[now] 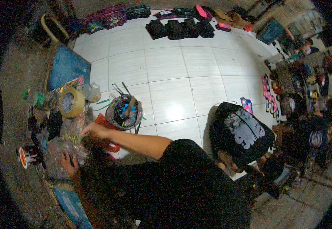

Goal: The person applies clear tape across the surface of a screen printing frame, smoothing it down with both hands. They then flip the frame over and wipe the underside with a cloth. The person continues to apply tape and smooth it on the frame surface.

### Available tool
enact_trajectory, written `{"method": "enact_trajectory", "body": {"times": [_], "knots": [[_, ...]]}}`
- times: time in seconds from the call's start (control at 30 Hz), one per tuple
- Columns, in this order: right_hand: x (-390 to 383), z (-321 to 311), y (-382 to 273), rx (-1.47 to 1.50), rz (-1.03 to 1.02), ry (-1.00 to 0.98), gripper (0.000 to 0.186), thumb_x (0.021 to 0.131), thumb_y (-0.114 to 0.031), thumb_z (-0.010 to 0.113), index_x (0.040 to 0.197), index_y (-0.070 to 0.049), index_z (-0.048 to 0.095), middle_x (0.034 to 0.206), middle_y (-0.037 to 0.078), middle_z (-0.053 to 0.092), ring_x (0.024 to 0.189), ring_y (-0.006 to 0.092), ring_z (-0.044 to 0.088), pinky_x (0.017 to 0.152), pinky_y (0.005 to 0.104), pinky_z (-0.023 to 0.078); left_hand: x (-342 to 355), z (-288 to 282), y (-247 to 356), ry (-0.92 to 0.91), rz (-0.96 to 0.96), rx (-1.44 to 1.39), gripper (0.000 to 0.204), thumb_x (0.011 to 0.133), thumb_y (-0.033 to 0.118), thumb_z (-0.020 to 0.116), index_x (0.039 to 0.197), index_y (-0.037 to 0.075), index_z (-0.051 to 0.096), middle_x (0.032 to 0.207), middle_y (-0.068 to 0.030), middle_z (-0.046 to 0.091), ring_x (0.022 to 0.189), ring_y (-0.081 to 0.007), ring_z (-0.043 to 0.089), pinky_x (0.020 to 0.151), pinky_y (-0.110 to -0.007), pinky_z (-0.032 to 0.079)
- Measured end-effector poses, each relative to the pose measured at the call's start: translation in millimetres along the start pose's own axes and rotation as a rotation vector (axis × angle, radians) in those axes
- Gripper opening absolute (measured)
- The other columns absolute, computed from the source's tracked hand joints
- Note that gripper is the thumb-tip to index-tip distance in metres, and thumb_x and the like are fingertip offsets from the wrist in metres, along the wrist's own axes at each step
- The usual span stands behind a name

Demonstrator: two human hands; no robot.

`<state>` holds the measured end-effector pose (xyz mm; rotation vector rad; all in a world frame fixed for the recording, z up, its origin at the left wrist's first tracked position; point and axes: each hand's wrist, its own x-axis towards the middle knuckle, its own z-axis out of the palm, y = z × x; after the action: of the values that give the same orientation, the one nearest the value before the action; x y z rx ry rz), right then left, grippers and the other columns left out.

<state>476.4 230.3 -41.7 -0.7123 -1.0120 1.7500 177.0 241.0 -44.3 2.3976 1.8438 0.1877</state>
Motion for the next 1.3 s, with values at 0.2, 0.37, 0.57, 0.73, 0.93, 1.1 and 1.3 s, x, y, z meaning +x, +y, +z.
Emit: {"method": "enact_trajectory", "body": {"times": [0.2, 0.37, 0.57, 0.73, 0.93, 1.1, 1.3], "knots": [[14.7, 27.6, 21.6, -0.501, -0.337, 0.107, 0.018, 0.079, -0.017, 0.072, 0.084, 0.000, 0.071, 0.076, 0.006, 0.071, 0.073, 0.0169, 0.068, 0.069, 0.0333, 0.053, -8.6, 8.5, -34.5, 0.048, 0.049, 0.137, 0.053, 0.098, 0.028, 0.053, 0.142, 0.001, 0.044, 0.150, -0.0235, 0.037, 0.137, -0.0430, 0.036, 0.113, -0.053, 0.028], [-7.5, 31.9, -20.2, -0.823, -0.204, -0.028, 0.015, 0.080, 0.002, 0.069, 0.094, 0.000, 0.072, 0.088, 0.014, 0.072, 0.075, 0.0183, 0.070, 0.066, 0.0310, 0.055, -10.6, 5.4, 28.7, 0.144, 0.002, 0.029, 0.056, 0.090, 0.023, 0.063, 0.140, 0.005, 0.047, 0.139, -0.0189, 0.050, 0.129, -0.0384, 0.046, 0.108, -0.049, 0.037], [3.4, 17.5, -45.4, -0.572, 0.172, 0.068, 0.008, 0.088, -0.001, 0.066, 0.093, 0.004, 0.071, 0.081, 0.006, 0.071, 0.071, 0.0105, 0.063, 0.066, 0.0258, 0.050, -8.2, -18.9, 59.3, 0.133, 0.000, -0.055, 0.055, 0.094, 0.033, 0.058, 0.142, 0.011, 0.046, 0.150, -0.0079, 0.042, 0.137, -0.0366, 0.036, 0.114, -0.056, 0.024], [40.9, 32.0, -66.5, -0.632, 0.220, -0.018, 0.006, 0.088, 0.000, 0.067, 0.091, 0.004, 0.070, 0.079, 0.004, 0.070, 0.069, 0.0083, 0.061, 0.061, 0.0238, 0.048, -9.3, -19.7, 62.6, 0.071, -0.045, -0.097, 0.057, 0.095, 0.036, 0.055, 0.145, 0.012, 0.044, 0.154, -0.0046, 0.036, 0.142, -0.0357, 0.027, 0.116, -0.056, 0.019], [66.8, 28.0, -75.0, -1.318, -0.086, -0.173, 0.025, 0.081, 0.004, 0.068, 0.105, 0.009, 0.066, 0.087, 0.015, 0.071, 0.081, 0.0192, 0.067, 0.076, 0.0349, 0.053, -0.7, -22.0, 67.5, 0.041, 0.027, -0.168, 0.065, 0.096, 0.038, 0.053, 0.144, -0.004, 0.038, 0.156, -0.0125, 0.031, 0.146, -0.0304, 0.020, 0.117, -0.057, 0.011], [78.1, 44.5, -92.3, -1.537, -0.238, -0.326, 0.025, 0.078, 0.003, 0.066, 0.103, 0.005, 0.068, 0.085, 0.020, 0.069, 0.080, 0.0212, 0.068, 0.073, 0.0351, 0.052, 0.5, -18.8, 68.0, 0.012, 0.015, -0.262, 0.072, 0.095, 0.042, 0.054, 0.145, -0.006, 0.035, 0.156, -0.0185, 0.027, 0.148, -0.0283, 0.019, 0.118, -0.057, 0.007], [123.0, 42.4, -78.9, -1.447, -0.194, -0.361, 0.019, 0.082, -0.001, 0.066, 0.100, 0.003, 0.069, 0.091, 0.018, 0.071, 0.083, 0.0185, 0.068, 0.072, 0.0321, 0.051, -5.8, -22.8, 67.8, 0.031, 0.068, -0.293, 0.077, 0.092, 0.047, 0.056, 0.145, -0.004, 0.035, 0.156, -0.0192, 0.027, 0.147, -0.0300, 0.019, 0.118, -0.057, 0.006]]}}
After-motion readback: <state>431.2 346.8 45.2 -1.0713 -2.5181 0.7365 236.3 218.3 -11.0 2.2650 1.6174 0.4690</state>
